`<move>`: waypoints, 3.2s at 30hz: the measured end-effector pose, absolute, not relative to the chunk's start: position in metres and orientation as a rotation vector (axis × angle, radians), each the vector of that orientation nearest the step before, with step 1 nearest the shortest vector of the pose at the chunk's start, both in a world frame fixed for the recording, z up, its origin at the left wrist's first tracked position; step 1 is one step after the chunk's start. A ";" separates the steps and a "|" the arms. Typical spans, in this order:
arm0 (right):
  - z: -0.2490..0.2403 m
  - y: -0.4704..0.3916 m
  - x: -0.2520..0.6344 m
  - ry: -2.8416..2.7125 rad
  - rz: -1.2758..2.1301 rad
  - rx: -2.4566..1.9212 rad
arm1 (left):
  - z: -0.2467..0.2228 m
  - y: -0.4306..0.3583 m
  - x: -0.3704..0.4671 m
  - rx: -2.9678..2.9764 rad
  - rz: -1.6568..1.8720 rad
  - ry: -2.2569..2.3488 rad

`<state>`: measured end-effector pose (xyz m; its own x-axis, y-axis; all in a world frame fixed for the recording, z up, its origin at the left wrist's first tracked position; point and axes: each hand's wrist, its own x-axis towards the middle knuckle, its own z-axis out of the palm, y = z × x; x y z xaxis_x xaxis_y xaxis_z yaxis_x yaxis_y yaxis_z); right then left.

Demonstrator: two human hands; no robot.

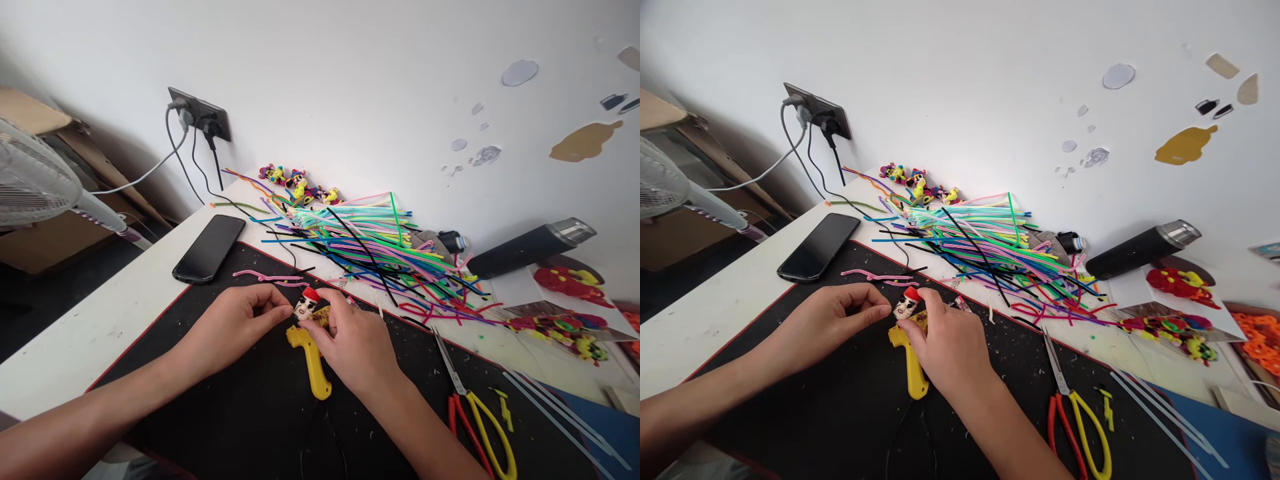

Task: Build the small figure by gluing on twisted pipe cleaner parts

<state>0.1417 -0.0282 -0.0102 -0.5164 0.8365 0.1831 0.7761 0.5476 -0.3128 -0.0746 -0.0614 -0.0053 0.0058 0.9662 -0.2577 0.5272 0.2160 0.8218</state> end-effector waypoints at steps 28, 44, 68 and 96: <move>-0.010 -0.032 0.143 -2.421 0.381 -1.301 | -0.009 -0.069 -0.072 1.671 0.896 1.541; -0.008 -0.033 0.142 -2.443 0.427 -1.335 | -0.008 -0.069 -0.071 1.666 0.892 1.516; -0.010 -0.033 0.145 -2.451 0.408 -1.326 | -0.015 -0.071 -0.077 1.695 0.884 1.513; -0.015 -0.036 0.147 -2.457 0.449 -1.220 | -0.013 -0.050 -0.085 2.353 0.830 1.129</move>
